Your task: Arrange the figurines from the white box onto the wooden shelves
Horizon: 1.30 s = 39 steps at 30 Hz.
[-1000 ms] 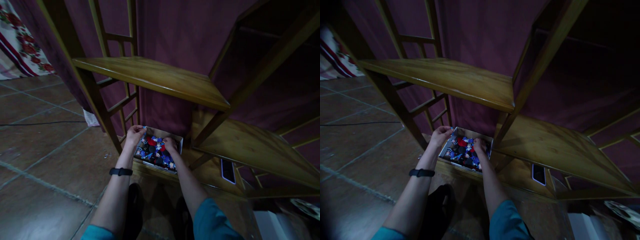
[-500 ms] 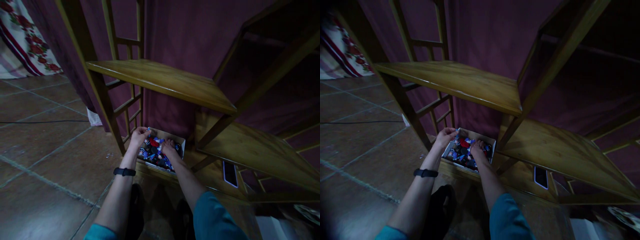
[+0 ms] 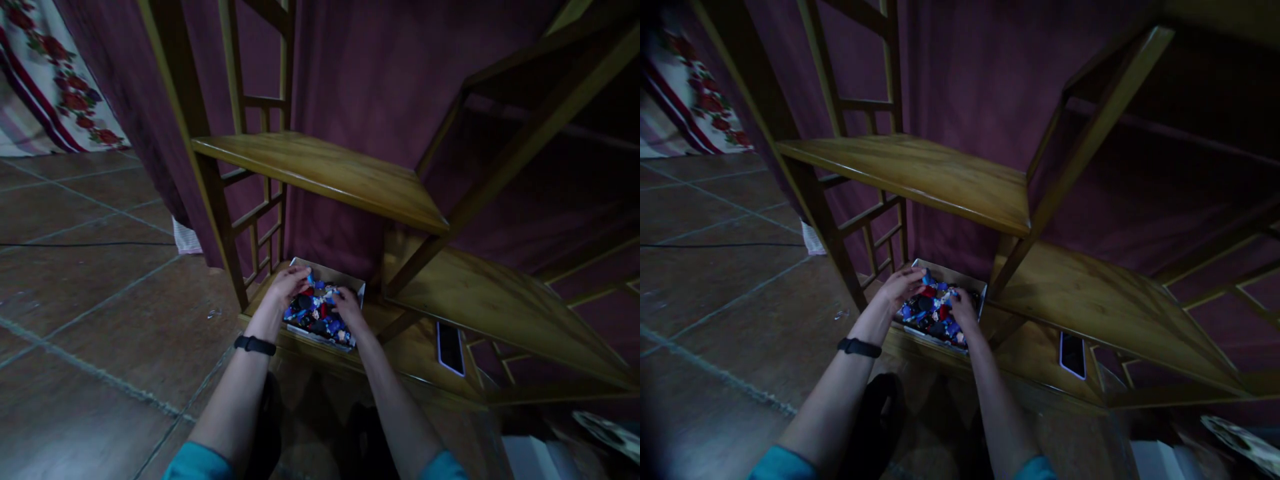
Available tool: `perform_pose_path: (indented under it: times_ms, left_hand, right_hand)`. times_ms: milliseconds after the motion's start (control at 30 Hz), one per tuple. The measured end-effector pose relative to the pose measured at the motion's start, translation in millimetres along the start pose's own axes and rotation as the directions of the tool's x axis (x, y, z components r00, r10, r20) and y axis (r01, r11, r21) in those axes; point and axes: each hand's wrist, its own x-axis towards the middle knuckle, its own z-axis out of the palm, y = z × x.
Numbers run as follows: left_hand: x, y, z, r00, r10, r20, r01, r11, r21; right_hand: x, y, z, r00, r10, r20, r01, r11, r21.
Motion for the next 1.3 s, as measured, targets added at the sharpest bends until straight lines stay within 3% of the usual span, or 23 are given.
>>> perform_pose_path:
  times_ms: [67,133,200,300,367,533,667,800,933,1000,1167,1300]
  left_hand:
    - [-4,-4,3,0.991,-0.117,0.064,0.122,0.988,-0.094]
    - [-9,-10,7,0.975,-0.199,0.101,0.213,0.965,-0.15]
    - [-17,-17,11,0.957,-0.263,0.124,0.282,0.943,-0.176]
    - [-29,-27,20,0.93,-0.335,0.148,0.358,0.918,-0.171]
    - [-36,-33,25,0.922,-0.357,0.146,0.379,0.911,-0.161]
    - [-42,-41,35,0.913,-0.381,0.144,0.404,0.891,-0.207]
    - [-38,-46,38,0.911,-0.363,0.195,0.404,0.88,-0.249]
    - [-36,-51,41,0.923,-0.319,0.216,0.368,0.897,-0.246]
    - [-36,-56,44,0.937,-0.278,0.211,0.322,0.923,-0.213]
    - [-37,-58,45,0.94,-0.263,0.216,0.304,0.934,-0.187]
    - [-40,-60,50,0.942,-0.253,0.22,0.291,0.942,-0.164]
    - [-40,-57,51,0.931,-0.292,0.217,0.334,0.923,-0.19]
  right_hand:
    - [-11,3,-6,0.99,0.12,0.07,-0.138,0.889,0.437]
    - [-24,5,-11,0.974,0.158,0.16,-0.224,0.696,0.682]
    - [-36,6,-15,0.962,0.139,0.234,-0.271,0.555,0.786]
    - [-49,6,-20,0.957,0.079,0.28,-0.284,0.466,0.838]
    - [-54,7,-21,0.971,0.047,0.236,-0.229,0.476,0.849]
    - [-57,8,-24,0.999,0.036,0.014,-0.034,0.623,0.782]
    - [-53,7,-25,0.999,0.019,-0.05,0.024,0.669,0.743]
    - [-47,2,-23,0.999,0.017,-0.049,0.03,0.582,0.813]
    - [-40,-2,-21,0.997,0.069,0.026,-0.058,0.527,0.848]
    - [-39,-2,-21,0.994,0.103,0.041,-0.09,0.538,0.838]
    - [-39,-1,-22,0.989,0.139,-0.044,-0.058,0.654,0.754]
    - [-39,-2,-26,0.993,0.117,-0.023,-0.059,0.647,0.76]
